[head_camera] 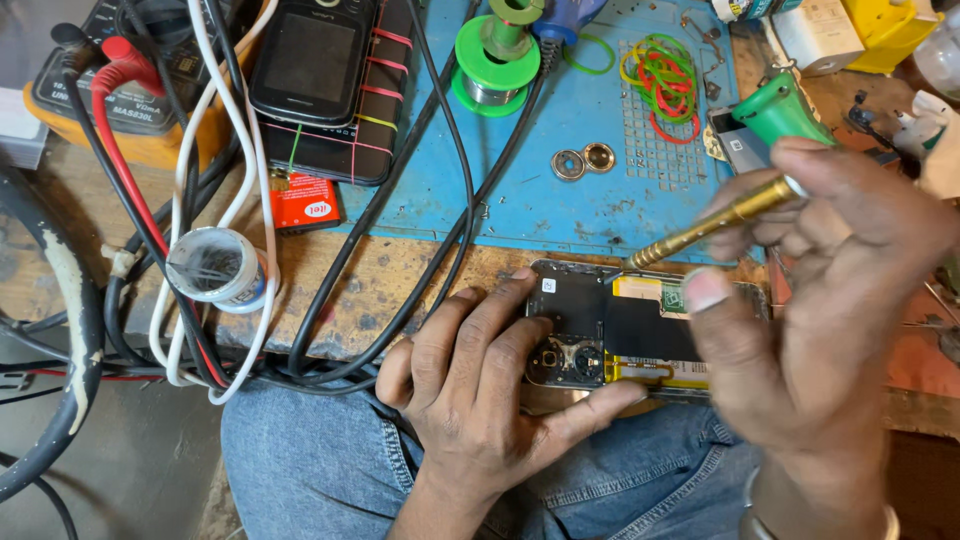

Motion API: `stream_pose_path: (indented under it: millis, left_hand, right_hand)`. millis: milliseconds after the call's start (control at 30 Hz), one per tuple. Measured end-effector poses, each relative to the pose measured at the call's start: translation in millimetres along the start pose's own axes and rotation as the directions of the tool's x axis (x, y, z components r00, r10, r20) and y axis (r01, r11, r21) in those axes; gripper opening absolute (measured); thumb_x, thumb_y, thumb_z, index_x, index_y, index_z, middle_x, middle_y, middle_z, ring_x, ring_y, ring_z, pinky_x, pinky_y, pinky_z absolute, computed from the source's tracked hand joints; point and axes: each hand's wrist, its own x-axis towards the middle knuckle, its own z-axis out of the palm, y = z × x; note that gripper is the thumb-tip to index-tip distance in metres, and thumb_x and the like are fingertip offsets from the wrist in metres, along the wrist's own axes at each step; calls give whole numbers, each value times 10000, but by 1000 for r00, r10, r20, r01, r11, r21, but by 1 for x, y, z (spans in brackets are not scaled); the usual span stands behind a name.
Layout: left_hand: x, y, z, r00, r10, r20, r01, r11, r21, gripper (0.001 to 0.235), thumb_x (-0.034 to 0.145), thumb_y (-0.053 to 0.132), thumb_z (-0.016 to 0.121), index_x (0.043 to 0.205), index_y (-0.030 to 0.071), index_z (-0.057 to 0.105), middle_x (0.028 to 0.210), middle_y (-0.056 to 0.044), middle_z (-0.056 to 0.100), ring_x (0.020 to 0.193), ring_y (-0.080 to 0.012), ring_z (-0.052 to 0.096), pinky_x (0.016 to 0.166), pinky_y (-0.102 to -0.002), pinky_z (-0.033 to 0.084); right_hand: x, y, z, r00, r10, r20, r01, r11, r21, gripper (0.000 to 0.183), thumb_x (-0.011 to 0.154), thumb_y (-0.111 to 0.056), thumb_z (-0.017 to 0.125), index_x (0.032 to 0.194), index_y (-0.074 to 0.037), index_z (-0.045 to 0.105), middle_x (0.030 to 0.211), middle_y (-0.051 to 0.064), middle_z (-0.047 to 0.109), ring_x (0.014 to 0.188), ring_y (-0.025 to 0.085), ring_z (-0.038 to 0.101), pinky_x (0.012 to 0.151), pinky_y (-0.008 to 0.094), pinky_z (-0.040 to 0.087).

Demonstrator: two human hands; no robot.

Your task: The person uses a soldering iron and tweezers to work on the internal components of a disassembled smartphone. They heat and remove small parts near the camera module and battery area, placing removed pieces on the workbench.

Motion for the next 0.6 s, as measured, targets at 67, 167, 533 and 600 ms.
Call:
stream_pose_path:
  millis: [67,167,533,600]
  left_hand:
    - [0,-1,0,1000,4,-8,-4,1000,10,675,818,777,770,1023,140,681,1275,-14,714,1172,-212,595,1032,-371,297]
    - [1,-1,0,1000,11,-7,-11,1000,14,671,818,777,767,1013,140,681,1265,-13,717,1164,-212,598,1026,-373,297]
    - [1,-2,2,1000,21,-17,-21,1000,9,658,819,781,760,973,147,680,1217,-7,728,1125,-210,600,992,-372,313]
    - [2,-3,3,1000,23,-15,-23,1000,0,660,824,781,762,981,145,682,1225,-8,728,1129,-212,598,995,-372,313]
  right_hand:
    - [16,-6,-19,983,150,105,-91,896,-434,246,1016,-171,727,1073,12,573,827,150,619,722,204,661,632,315,529]
    - [35,4,-37,874,408,265,-54,623,-780,307,961,-346,724,882,-50,703,551,110,591,509,212,620,504,339,510]
    - [65,3,-51,673,111,731,553,580,-598,395,778,-491,722,1031,-196,651,882,-9,664,781,154,713,700,335,568]
    - [70,-4,-47,690,-15,724,567,633,-527,519,699,-482,775,1074,-151,636,923,21,666,767,182,707,671,363,562]
